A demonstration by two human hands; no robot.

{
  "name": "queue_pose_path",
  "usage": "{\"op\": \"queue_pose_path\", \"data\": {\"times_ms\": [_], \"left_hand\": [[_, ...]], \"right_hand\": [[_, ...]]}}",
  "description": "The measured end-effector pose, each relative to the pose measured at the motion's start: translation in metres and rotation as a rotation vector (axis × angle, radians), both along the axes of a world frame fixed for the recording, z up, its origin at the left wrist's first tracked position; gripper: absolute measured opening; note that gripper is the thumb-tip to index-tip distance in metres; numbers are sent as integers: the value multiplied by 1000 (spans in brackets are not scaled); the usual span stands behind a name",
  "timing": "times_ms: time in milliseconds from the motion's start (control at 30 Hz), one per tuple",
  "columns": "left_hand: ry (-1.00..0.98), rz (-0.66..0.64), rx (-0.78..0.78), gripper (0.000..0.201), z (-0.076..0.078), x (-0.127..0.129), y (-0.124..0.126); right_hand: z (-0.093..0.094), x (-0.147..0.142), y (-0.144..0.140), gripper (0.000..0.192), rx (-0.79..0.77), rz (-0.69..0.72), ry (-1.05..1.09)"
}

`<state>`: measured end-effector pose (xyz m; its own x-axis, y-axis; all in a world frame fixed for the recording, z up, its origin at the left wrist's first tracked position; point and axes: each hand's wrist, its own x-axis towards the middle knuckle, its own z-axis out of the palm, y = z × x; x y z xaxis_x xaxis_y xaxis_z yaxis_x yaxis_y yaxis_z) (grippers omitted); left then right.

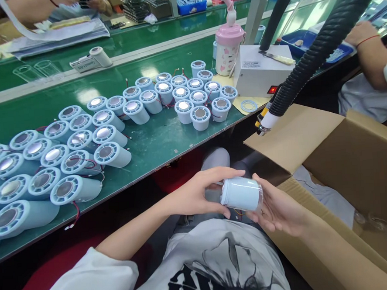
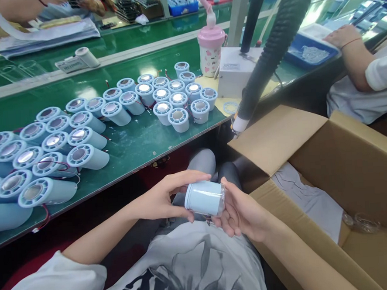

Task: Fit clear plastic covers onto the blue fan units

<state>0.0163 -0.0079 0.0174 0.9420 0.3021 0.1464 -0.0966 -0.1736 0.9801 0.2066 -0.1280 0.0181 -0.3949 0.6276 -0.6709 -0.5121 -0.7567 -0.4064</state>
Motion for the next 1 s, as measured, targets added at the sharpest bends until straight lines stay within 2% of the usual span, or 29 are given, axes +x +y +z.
{"op": "queue_pose_path", "data": {"times_ms": [100,233,333,400,467,500,567,633,667,767,833,900,1000], "left_hand": [[52,7,-105,83,-6,6,4],[46,6,-161,74,-10,16,9],[68,13,-240,67,-8,18,7],[93,32,-333,62,-5,17,4],[100,55,-438,59,-4,16,-1],[99,69,-483,57,-4,15,-3],[100,92,-544,55,-4,14,-6],[113,83,-549,57,-3,12,-7],[121,63,-524,60,-3,11,-7],[92,17,-377,70,0,7,-6],[56,4,-326,71,2,5,-6],[60,-17,-367,70,2,3,-7],[111,-51,-459,73,-1,1,-10]], "right_hand": [[-3,3,7,66,-30,-39,5],[-10,7,10,67,-48,-42,-42],[-15,10,2,65,44,0,-241],[-19,10,-6,43,253,-82,-530],[-21,10,-15,19,558,-204,-851],[-22,10,-19,28,731,-230,-976],[-23,10,-24,49,1050,-196,-1106],[-22,10,-27,57,1203,-123,-1094],[-22,10,-28,57,1177,-111,-1039],[-17,9,-27,52,895,-156,-738],[-15,9,-28,49,761,-191,-564],[-13,8,-29,47,703,-195,-535],[-13,7,-32,44,698,-158,-681]]}}
